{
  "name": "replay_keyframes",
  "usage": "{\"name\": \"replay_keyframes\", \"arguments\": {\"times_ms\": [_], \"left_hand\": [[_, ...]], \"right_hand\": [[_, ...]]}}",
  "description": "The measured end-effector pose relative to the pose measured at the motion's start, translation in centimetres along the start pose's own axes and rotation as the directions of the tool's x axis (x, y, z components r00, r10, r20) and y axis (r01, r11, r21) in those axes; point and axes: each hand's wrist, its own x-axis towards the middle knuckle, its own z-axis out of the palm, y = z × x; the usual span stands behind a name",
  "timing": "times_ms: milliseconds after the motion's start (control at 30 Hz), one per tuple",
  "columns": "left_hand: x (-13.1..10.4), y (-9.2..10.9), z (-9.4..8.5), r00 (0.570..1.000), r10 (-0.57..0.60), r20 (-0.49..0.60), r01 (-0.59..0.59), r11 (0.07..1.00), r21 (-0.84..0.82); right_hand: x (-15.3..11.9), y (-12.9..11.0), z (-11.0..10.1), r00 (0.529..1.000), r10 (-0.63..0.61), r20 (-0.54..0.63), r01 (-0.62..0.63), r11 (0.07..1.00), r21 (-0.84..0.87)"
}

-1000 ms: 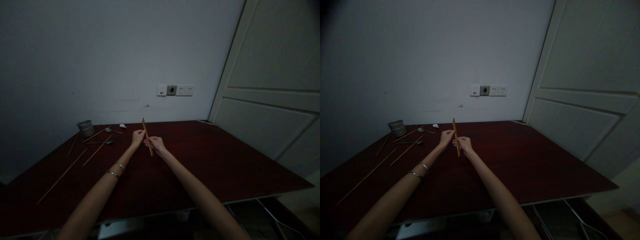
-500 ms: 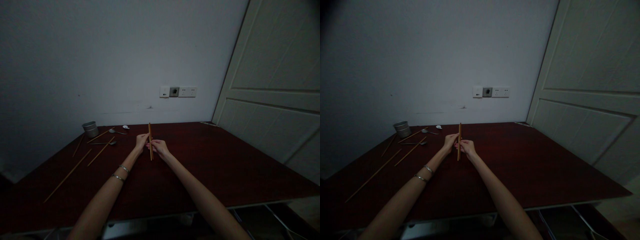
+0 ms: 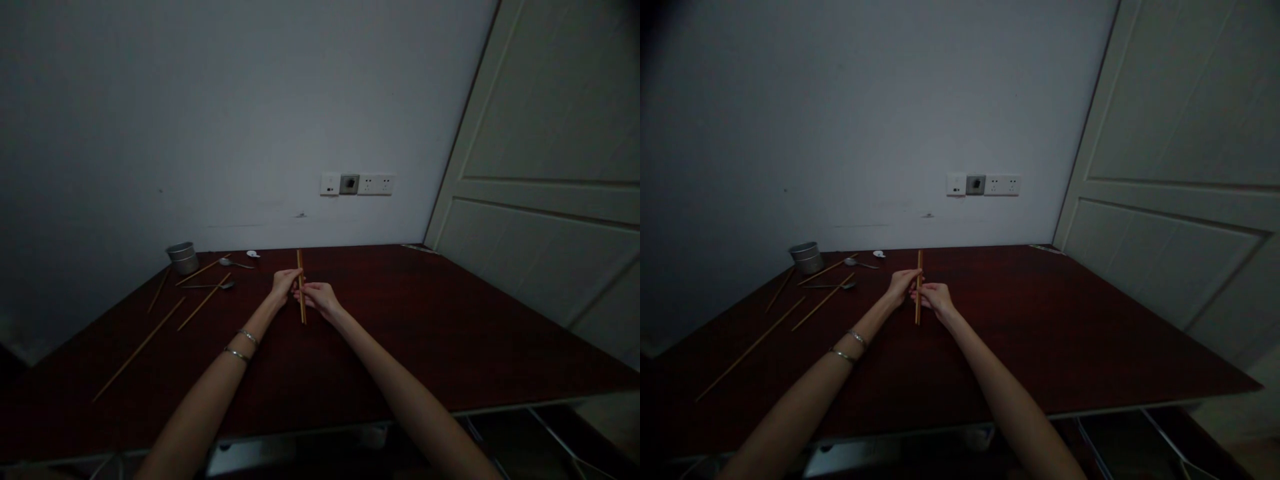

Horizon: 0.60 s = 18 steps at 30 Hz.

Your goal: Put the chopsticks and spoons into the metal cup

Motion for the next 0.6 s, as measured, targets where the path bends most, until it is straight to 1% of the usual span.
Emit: {"name": "replay_keyframes", "arguments": {"times_ms": [133, 233, 333, 433, 500, 600], "left_hand": [[0.1, -0.1, -0.2, 1.000, -0.014, 0.007, 0.014, 0.999, -0.040], [0.0, -0.2, -0.3, 0.999, -0.040, 0.027, 0.041, 0.998, -0.041], [-0.1, -0.3, -0.2, 0.996, -0.077, 0.046, 0.079, 0.997, -0.021], [-0.4, -0.5, -0.1, 0.995, -0.085, 0.053, 0.084, 0.996, 0.005], [-0.4, -0.6, -0.1, 0.995, -0.094, 0.047, 0.093, 0.995, 0.026], [-0.3, -0.8, -0.4, 0.989, -0.144, 0.045, 0.139, 0.986, 0.090]], "right_hand": [[-0.1, -0.2, -0.2, 1.000, 0.017, -0.009, -0.018, 0.999, -0.044], [-0.1, -0.2, -0.6, 0.999, 0.032, -0.018, -0.034, 0.996, -0.077], [0.3, -0.1, -1.0, 0.999, 0.027, -0.026, -0.029, 0.994, -0.105], [0.8, 0.3, -1.2, 0.998, 0.018, -0.062, -0.028, 0.986, -0.166], [1.2, 0.6, -1.3, 0.995, 0.027, -0.094, -0.046, 0.977, -0.208], [1.7, 0.9, -1.3, 0.992, 0.048, -0.119, -0.076, 0.965, -0.250]]}}
